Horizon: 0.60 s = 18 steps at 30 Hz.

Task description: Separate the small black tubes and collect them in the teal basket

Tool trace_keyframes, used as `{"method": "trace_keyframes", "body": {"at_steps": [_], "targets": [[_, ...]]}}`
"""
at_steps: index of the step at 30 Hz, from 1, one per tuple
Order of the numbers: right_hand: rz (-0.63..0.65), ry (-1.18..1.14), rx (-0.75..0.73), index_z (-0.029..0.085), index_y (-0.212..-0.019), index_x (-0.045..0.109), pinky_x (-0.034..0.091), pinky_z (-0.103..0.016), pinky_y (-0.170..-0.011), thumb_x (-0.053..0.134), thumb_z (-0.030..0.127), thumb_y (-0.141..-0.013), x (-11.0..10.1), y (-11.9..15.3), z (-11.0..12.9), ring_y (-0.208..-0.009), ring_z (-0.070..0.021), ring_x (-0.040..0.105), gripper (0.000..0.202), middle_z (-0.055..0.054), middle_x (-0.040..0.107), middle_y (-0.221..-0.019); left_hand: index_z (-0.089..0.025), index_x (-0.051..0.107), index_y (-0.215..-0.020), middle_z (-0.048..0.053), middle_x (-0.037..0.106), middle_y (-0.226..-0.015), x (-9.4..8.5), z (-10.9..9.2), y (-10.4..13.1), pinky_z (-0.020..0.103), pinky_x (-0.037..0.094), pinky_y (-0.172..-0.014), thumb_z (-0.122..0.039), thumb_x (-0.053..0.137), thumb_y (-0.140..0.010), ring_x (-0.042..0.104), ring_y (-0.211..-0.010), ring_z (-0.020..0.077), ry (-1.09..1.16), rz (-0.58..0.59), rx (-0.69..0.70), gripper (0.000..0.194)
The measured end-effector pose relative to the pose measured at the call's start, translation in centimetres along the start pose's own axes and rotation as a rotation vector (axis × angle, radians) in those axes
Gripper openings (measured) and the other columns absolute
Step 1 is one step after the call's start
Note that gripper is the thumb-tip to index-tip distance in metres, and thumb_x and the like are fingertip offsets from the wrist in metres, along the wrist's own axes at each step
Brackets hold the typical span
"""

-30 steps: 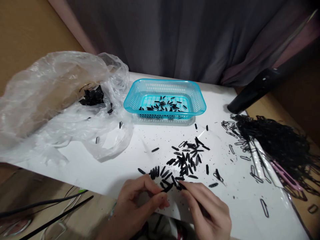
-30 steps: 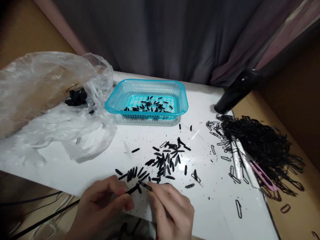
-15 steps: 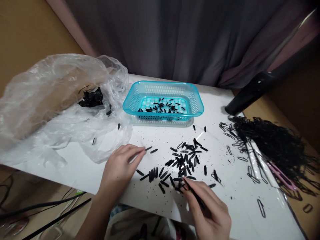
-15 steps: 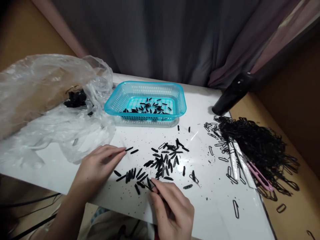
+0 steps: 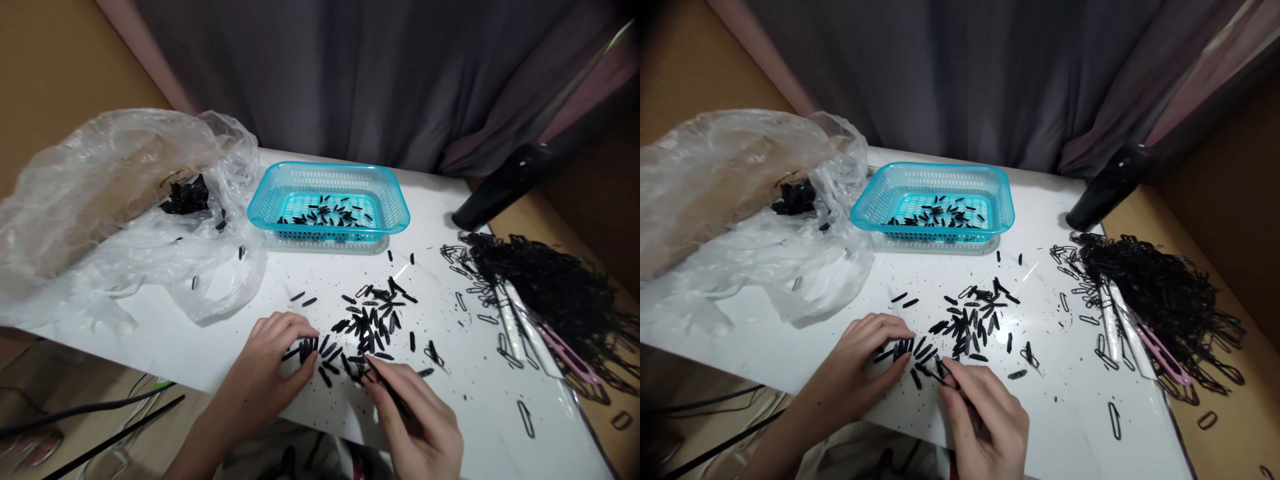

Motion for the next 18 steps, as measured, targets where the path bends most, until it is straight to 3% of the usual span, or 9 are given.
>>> {"method": "trace_keyframes", "body": {"at_steps": [8, 13, 18], "targets": [[0.009, 0.028, -0.020, 0.029, -0.109, 0.072, 0.060, -0.017, -0.063, 0.061, 0.011, -0.090, -0.17, -0.15, 0.10, -0.081, -0.0144, 0.073, 0.029, -0.001, 0.075, -0.093, -0.025, 0.063, -0.095, -0.003, 0.074, -0.093, 0.45, -0.21, 0.08, 0.034, 0.043, -0.085, -0.013, 0.059, -0.089, 0.068, -0.091, 0.0187, 0.112, -0.077, 0.028, 0.014], [0.003, 0.035, -0.024, 0.030, -0.109, 0.071, 0.059, -0.016, -0.062, 0.061, 0.011, -0.089, -0.14, -0.23, -0.05, -0.079, -0.0133, 0.073, 0.029, 0.000, 0.075, -0.092, -0.023, 0.069, -0.093, -0.001, 0.076, -0.083, 0.25, 0.35, 0.46, 0.022, 0.054, -0.066, -0.021, 0.069, -0.084, 0.071, -0.070, 0.0146, 0.367, -0.139, -0.215, 0.010], [0.021, 0.028, -0.025, 0.030, -0.110, 0.071, 0.058, -0.015, -0.062, 0.062, 0.012, -0.089, 0.03, -0.44, 0.15, -0.078, -0.0123, 0.072, 0.029, 0.000, 0.075, -0.091, -0.019, 0.071, -0.094, 0.005, 0.079, -0.089, 0.67, 0.32, 0.80, 0.020, 0.059, -0.064, -0.025, 0.074, -0.081, 0.074, -0.078, 0.0180, 0.889, -0.168, -0.388, 0.014]]}}
Point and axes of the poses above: each hand's wrist, its own y-axis away from the middle knuckle, its own x-axis out of the palm, z = x × y, the point moved 4 cm from there along -y, towards the middle knuckle
